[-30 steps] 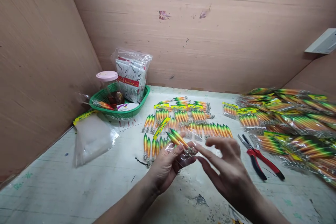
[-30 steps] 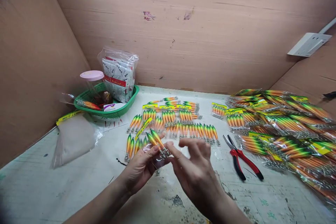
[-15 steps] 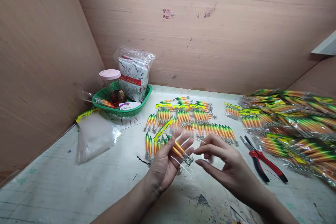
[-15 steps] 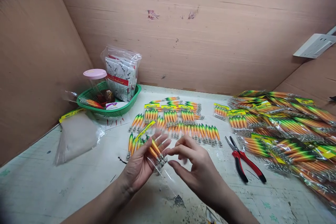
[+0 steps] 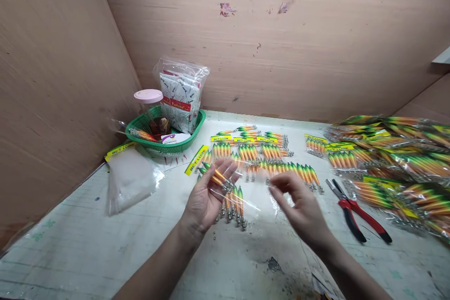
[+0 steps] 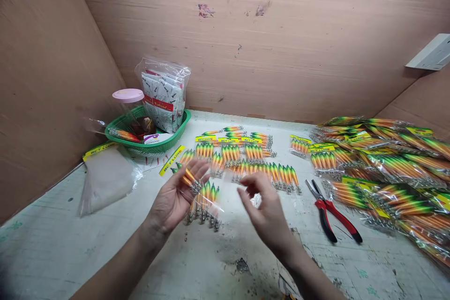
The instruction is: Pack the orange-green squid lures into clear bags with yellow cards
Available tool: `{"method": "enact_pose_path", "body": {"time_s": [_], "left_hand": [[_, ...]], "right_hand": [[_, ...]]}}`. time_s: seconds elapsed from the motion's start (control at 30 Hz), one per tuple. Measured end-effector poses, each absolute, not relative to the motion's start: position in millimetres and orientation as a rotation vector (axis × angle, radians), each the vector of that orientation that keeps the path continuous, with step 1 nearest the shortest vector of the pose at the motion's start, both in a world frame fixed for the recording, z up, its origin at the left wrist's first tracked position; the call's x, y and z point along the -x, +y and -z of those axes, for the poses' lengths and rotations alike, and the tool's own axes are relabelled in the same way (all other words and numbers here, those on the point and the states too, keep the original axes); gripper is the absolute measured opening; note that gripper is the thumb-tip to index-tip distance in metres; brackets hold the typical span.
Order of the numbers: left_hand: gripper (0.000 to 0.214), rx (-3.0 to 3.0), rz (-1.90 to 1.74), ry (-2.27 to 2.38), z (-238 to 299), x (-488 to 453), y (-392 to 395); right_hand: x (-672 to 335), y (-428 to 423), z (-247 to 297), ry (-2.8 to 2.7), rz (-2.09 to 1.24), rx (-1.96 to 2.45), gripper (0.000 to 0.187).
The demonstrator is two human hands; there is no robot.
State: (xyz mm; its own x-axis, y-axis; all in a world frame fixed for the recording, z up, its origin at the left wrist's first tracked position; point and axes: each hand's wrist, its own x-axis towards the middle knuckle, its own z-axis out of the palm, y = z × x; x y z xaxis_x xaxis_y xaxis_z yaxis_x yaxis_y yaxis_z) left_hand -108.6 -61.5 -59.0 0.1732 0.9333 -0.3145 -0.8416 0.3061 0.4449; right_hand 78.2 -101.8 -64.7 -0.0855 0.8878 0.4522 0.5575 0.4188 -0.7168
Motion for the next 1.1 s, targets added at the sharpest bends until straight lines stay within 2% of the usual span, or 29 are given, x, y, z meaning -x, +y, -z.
{"method": "enact_pose_path", "body": {"time_s": [0.03, 0.13, 0.23, 0.3, 0.53, 0.67, 0.77, 0.9, 0.97, 1.1], "left_hand": [[0.022, -0.18, -1.289, 0.599, 58, 111, -58], [0.022, -0.167, -1.301, 0.62, 61, 114, -53], [0.021, -0.175, -1.282, 0.636, 66, 112, -53], [0.02, -0.178, -1.272, 0.639, 69, 111, -53], [0.019, -0.173, -1.242, 0.649, 70, 110, -53], [0.02, -0.179, -1.214, 0.653, 71, 109, -55], [0.019, -0.181, -1.184, 0.669, 71, 107, -58], [0.02, -0.207, -1.101, 0.65, 71, 103, -62], [0.02, -0.212, -1.064, 0.649, 71, 101, -65], [0.02, -0.253, -0.994, 0.652, 72, 97, -71]], "right_hand": [[-76, -102, 74, -1.926, -0.523, 1.275, 0.003], [-62, -107, 103, -2.273, -0.591, 1.284, 0.021], [-51, -113, 120, -2.287, -0.474, 1.318, 0.037], [-50, -115, 124, -2.276, -0.432, 1.331, 0.041], [-77, -117, 110, -2.224, -0.414, 1.355, 0.011], [-121, -132, 70, -2.101, -0.438, 1.394, 0.008], [-149, -146, 26, -2.041, -0.49, 1.33, 0.017], [-138, -154, -7, -2.298, -0.584, 1.102, 0.017], [-116, -150, -4, -2.41, -0.477, 1.055, 0.015], [-77, -135, 20, -2.317, -0.002, 1.034, 0.019]]}}
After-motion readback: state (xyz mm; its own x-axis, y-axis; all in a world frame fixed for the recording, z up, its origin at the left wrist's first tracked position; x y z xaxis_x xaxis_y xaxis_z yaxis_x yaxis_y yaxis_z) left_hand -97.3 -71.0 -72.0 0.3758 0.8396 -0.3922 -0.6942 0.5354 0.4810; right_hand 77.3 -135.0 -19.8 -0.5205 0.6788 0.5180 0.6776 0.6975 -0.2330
